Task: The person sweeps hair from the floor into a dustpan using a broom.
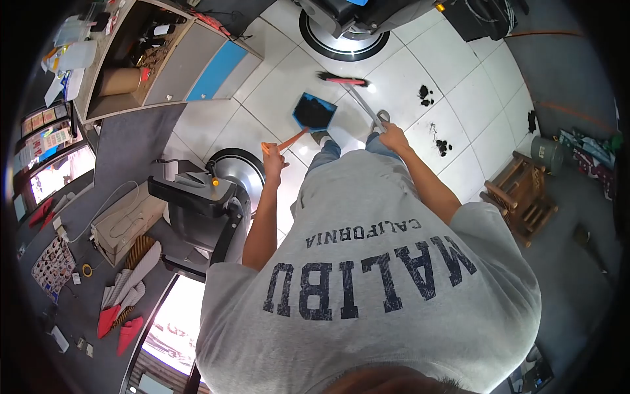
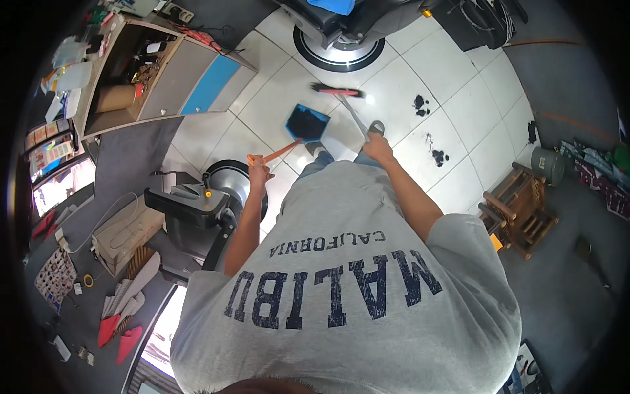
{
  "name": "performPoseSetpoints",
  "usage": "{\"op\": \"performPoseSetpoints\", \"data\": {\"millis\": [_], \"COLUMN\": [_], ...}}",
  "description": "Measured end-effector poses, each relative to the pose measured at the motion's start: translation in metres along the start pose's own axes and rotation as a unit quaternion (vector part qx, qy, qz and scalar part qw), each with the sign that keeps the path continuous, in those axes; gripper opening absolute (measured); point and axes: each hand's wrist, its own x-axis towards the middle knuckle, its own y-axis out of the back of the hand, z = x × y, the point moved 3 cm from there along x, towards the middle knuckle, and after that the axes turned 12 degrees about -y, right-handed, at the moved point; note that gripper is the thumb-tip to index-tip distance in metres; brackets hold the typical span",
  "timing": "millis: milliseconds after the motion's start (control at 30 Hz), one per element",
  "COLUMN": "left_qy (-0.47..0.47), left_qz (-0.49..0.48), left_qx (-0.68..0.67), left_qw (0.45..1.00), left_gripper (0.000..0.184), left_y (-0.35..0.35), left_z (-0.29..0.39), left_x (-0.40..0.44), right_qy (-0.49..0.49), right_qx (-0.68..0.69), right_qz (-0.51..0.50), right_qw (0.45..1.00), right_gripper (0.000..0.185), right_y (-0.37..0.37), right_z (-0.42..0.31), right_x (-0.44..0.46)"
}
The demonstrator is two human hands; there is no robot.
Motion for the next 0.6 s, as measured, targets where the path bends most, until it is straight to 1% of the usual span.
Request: {"op": "performPoseSetpoints", "data": {"millis": [67,167,267,367,433,500,533,600], "left_qy": [-0.02,-0.033,-0.031,-0.02,-0.017,-0.007,-0.002,0.01], "left_qz": [0.019,0.049,0.063,0.074,0.065,0.074,0.079,0.065], "left_qx": [-0.021,-0.046,-0.069,-0.083,-0.098,-0.09,-0.085,-0.058], "left_qw": [0.999,0.997,0.995,0.994,0.993,0.993,0.993,0.996], "left_gripper": [0.029,0.024,0.022,0.022,0.023,0.024,0.025,0.028], "left_y": [0.013,0.023,0.031,0.032,0.037,0.037,0.039,0.043], "left_z": [-0.007,-0.014,-0.021,-0.021,-0.021,-0.016,-0.014,-0.017], "left_x": [-0.002,-0.001,0.006,0.017,0.025,0.03,0.032,0.039], "right_qy": [0.028,0.054,0.05,0.07,0.067,0.075,0.044,0.017], "right_qx": [-0.025,-0.083,-0.171,-0.273,-0.278,-0.306,-0.323,-0.35], "right_qz": [0.031,0.054,0.05,0.041,0.03,0.054,0.039,0.042], "right_qw": [0.999,0.994,0.983,0.959,0.958,0.947,0.945,0.936], "right_gripper": [0.055,0.054,0.052,0.049,0.049,0.053,0.054,0.052], "right_y": [-0.004,-0.028,-0.026,-0.029,-0.021,-0.016,-0.01,0.01], "right_z": [-0.003,-0.011,-0.034,-0.019,0.012,0.058,0.081,0.115], "right_x": [-0.003,0.04,0.036,0.039,0.023,0.014,0.01,-0.008]}}
